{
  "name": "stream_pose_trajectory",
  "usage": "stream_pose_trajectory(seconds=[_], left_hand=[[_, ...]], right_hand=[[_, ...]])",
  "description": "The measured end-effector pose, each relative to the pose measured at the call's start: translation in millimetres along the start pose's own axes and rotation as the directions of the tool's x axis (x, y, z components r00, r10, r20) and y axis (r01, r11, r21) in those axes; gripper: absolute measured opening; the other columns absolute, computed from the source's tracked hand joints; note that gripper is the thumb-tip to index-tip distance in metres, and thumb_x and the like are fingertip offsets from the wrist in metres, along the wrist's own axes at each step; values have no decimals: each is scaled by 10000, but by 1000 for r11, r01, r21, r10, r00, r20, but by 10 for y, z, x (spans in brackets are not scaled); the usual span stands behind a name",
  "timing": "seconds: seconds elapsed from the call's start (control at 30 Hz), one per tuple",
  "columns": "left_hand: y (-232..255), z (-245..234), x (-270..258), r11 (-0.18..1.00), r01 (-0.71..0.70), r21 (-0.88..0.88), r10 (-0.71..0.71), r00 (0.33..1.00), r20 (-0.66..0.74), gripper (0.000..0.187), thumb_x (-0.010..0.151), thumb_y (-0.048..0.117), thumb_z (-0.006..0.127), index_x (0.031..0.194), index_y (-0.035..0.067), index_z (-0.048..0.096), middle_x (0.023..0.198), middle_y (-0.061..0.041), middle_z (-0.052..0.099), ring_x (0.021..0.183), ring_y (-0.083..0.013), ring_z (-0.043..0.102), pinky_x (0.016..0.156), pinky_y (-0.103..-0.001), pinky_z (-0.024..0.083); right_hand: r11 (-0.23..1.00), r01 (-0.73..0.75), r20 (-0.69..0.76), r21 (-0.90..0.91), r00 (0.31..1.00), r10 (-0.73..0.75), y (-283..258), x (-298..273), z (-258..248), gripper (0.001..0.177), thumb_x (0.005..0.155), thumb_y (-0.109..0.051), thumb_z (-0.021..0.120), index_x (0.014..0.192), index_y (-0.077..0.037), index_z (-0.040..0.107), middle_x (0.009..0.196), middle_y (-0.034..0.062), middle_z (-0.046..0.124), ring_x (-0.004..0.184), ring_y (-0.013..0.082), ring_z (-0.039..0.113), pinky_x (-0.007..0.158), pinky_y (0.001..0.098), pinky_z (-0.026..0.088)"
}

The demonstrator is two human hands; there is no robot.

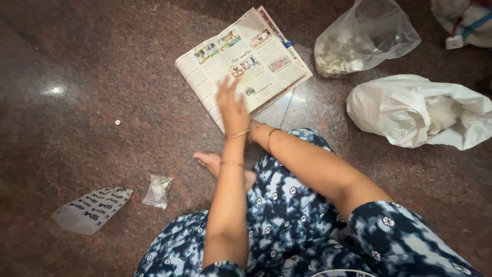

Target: The person sits on the floor and sorts small metal parts from a newspaper into several plastic bags. They handle the parts one by one, placing them into different bags, and then fold the newspaper and tie the bags.

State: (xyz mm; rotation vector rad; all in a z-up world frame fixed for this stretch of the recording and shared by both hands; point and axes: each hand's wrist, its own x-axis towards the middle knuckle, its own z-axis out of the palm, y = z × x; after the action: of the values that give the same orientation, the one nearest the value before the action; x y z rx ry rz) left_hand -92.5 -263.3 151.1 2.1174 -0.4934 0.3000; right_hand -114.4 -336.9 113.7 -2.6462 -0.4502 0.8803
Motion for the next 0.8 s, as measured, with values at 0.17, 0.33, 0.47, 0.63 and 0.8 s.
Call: stream_pose_trajectory(seconds=[0.17, 0.33, 0.47, 0.63, 0.8], left_hand=[[-737, -88, -401, 880, 307, 363, -386, 907, 169, 663, 932, 227, 626, 1556, 199, 403, 1645, -199, 264, 1510, -460, 188, 1171, -605, 174], [-996, 99, -611, 877, 158, 453, -348, 860, 374, 696, 992, 431, 550, 1589, 215, 265, 1664, -190, 185, 1526, -439, 149, 1174, -648, 187], [-894, 165, -633, 902, 86, 422, -267, 881, 390, 718, 982, 311, 567, 1610, 218, 233, 1681, -135, 212, 1534, -359, 190, 1193, -660, 136], [-804, -166, -534, 965, 93, 247, -96, 995, 0, 536, 947, 73, 569, 1471, 171, 516, 1580, -104, 468, 1500, -345, 383, 1257, -607, 211], [-1235, -1149, -546, 956, 189, 226, -171, 980, -98, 521, 793, -56, 544, 1268, 115, 675, 1394, -156, 607, 1339, -371, 525, 1180, -474, 390]], right_hand=[[999, 52, 40, -15, 998, -51, -82, -66, -11, 468, 781, -340, 810, 1156, -73, 719, 1184, 209, 672, 1100, 373, 640, 942, 462, 518], [994, 88, 51, 64, 995, -91, -47, -297, -71, 468, 811, -342, 797, 1105, 14, 717, 995, 234, 752, 945, 386, 727, 876, 450, 569], [951, -5, -485, 311, 859, 163, 199, -411, -172, 349, 931, -325, 708, 1120, -32, 719, 1033, 220, 730, 978, 409, 696, 891, 467, 561], [977, -214, -73, 7, 974, 214, 437, -192, -24, 648, 813, -342, 769, 1355, -50, 568, 1415, 307, 500, 1247, 470, 556, 1036, 514, 483], [976, -206, -112, -63, 974, 199, 428, -140, 39, 608, 772, -353, 801, 1268, -49, 625, 1452, 374, 372, 1252, 515, 498, 997, 522, 471]])
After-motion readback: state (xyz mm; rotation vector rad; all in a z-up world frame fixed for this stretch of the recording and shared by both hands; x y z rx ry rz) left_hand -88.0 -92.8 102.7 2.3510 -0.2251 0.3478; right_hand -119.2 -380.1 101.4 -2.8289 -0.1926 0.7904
